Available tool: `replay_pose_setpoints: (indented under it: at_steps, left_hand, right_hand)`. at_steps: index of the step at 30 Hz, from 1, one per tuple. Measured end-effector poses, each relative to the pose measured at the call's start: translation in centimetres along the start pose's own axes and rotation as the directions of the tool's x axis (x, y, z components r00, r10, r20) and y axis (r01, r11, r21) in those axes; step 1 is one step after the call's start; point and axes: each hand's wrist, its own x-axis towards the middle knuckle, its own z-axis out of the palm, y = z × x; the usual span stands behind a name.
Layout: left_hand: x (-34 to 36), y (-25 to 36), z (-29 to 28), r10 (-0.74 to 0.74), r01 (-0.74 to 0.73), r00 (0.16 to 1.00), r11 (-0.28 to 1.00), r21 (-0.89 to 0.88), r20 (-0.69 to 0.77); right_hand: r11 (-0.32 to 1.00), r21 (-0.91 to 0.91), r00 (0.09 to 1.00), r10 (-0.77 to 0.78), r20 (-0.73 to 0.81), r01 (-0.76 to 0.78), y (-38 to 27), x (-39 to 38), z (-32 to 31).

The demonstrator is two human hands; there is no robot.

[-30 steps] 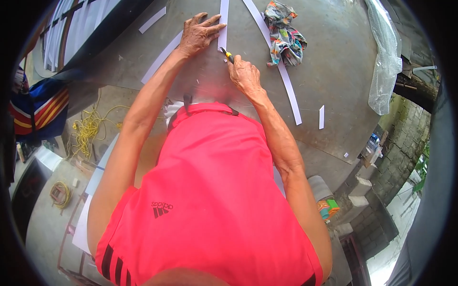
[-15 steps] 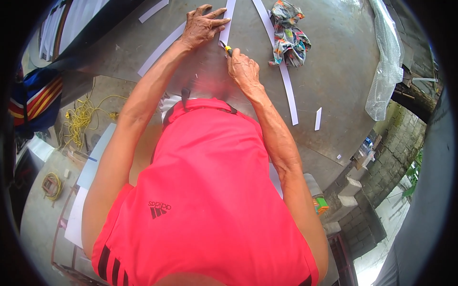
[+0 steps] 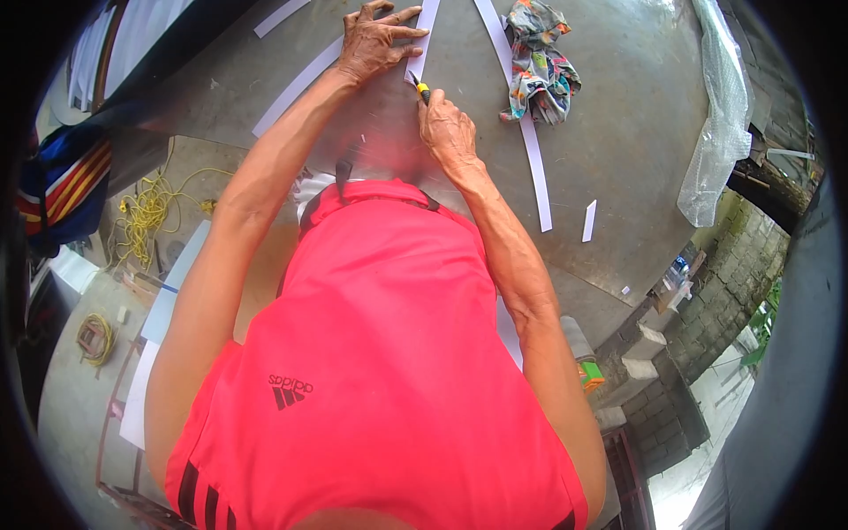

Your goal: Fabricating a circular sign by applying white strips to the frame and trimming them.

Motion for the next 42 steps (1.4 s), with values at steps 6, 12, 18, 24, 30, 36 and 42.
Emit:
replay_pose_setpoints:
  at_steps: [6,12,18,24,30,36,42]
  left_hand:
    - [0.1,0.1,-0.2,0.004,-0.004,1.000,1.000,0.031,0.004]
    - [0.0,-0.1,0.0,0.000,0.000,1.000,1.000,0.004,0.005]
    - [0.0,-0.1,-0.2,-0.029,0.029,0.999,0.999,-0.015,0.025]
    - [0.1,0.2,-0.6,-0.016,0.017,0.999,1.000,-0.008,0.047]
    - [0.1,0.6,-0.7,-0.020,0.019,0.998,1.000,0.023,0.065]
    - [-0.1,1.1,-0.9,-0.019,0.017,0.998,0.999,0.044,0.058]
    - [-0.1,0.8,-1.5,-0.008,0.006,0.994,1.000,0.017,0.110]
  right_hand:
    - [0.999,-0.027,0.999,-0.020,0.028,0.021,0.1,0.3,-0.3]
    - [0.999,-0.043,0.999,-0.020,0.041,0.022,0.0,0.3,-0.4]
    - [1.000,-0.027,0.999,-0.005,0.050,0.007,-0.7,0.5,-0.9]
    - [0.993,-0.121,0.995,0.017,0.098,-0.005,-1.8,0.7,-1.8]
    - [0.991,-0.130,0.983,0.059,0.172,-0.037,-1.9,-0.3,-2.4]
    - [0.993,-0.094,0.980,0.085,0.177,-0.070,-0.5,-3.0,-2.6]
    - [1.000,0.013,0.998,-0.028,0.050,0.028,2.1,-4.3,-2.7]
